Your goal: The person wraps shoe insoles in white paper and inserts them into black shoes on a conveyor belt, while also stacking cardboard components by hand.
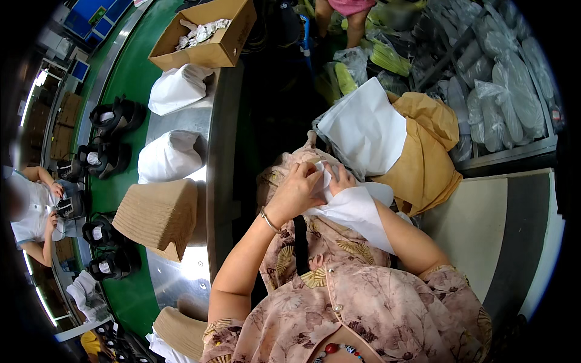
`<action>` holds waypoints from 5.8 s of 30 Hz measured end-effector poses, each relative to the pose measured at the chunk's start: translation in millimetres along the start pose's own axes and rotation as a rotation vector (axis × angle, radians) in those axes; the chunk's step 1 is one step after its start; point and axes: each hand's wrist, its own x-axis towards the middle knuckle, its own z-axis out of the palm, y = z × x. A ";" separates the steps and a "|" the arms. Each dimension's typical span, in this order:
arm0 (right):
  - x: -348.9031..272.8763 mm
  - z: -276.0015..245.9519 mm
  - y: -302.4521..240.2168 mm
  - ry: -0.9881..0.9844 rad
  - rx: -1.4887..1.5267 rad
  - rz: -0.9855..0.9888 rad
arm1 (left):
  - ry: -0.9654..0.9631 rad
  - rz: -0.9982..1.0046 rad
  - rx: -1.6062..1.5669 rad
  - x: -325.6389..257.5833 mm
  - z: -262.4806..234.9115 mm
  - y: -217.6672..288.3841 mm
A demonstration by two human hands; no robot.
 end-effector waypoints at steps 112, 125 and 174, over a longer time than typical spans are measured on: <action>-37.7 -110.9 -84.4 1.201 0.389 -0.679 | 1.137 -0.274 -1.714 47.0 -61.7 59.6; -38.0 -109.9 -105.7 0.822 1.106 -0.281 | 1.082 -0.109 -1.876 41.7 -57.7 42.9; -22.4 -121.8 -101.8 -0.474 2.315 -0.653 | 1.097 -0.082 -1.822 34.4 -64.1 27.0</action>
